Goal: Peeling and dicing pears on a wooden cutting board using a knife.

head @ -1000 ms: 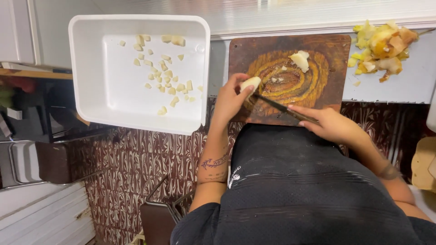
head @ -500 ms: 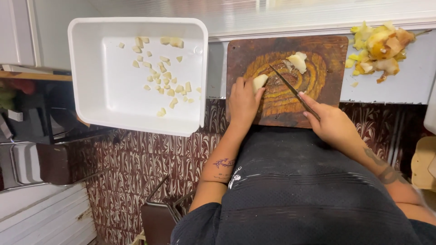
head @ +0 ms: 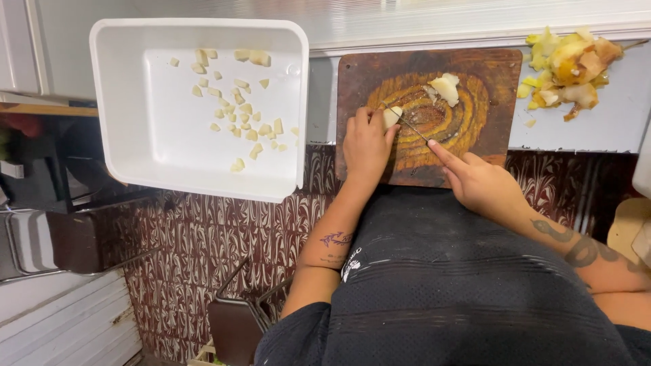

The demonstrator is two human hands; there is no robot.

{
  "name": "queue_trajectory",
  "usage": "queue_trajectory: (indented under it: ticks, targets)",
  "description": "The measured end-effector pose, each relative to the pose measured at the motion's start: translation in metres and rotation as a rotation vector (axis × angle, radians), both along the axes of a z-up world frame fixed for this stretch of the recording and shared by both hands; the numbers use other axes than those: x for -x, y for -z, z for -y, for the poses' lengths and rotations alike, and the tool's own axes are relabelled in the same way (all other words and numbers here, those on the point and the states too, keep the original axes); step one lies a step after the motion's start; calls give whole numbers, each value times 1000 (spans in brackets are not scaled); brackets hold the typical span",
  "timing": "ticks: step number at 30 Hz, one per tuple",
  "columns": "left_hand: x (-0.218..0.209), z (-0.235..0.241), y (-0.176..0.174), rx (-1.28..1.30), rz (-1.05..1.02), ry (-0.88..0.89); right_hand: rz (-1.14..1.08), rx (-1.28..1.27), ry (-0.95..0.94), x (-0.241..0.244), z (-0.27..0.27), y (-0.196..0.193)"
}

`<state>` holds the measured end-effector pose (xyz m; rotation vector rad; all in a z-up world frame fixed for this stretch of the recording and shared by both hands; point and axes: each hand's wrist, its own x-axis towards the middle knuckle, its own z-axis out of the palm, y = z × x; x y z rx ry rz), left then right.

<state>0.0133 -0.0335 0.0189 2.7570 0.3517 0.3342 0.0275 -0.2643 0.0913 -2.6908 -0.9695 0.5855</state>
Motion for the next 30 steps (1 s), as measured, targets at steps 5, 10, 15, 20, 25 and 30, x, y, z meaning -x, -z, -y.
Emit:
queue_trajectory:
  ticks: [5, 10, 15, 20, 25, 30]
  targets:
    - [0, 2, 2, 37, 17, 22, 114, 42, -43, 1, 0, 9]
    - [-1, 2, -1, 13, 51, 43, 95, 25, -70, -7, -5, 19]
    - [-1, 1, 4, 29, 42, 45, 155, 16, -75, -5, -15, 36]
    - [2, 0, 8, 27, 70, 53, 143, 50, -54, -7, -14, 26]
    - [4, -3, 4, -16, 74, 27, 242, 38, -14, -9, -7, 23]
    - [9, -9, 30, 5, 59, -11, 131, -1, -39, 6, -9, 17]
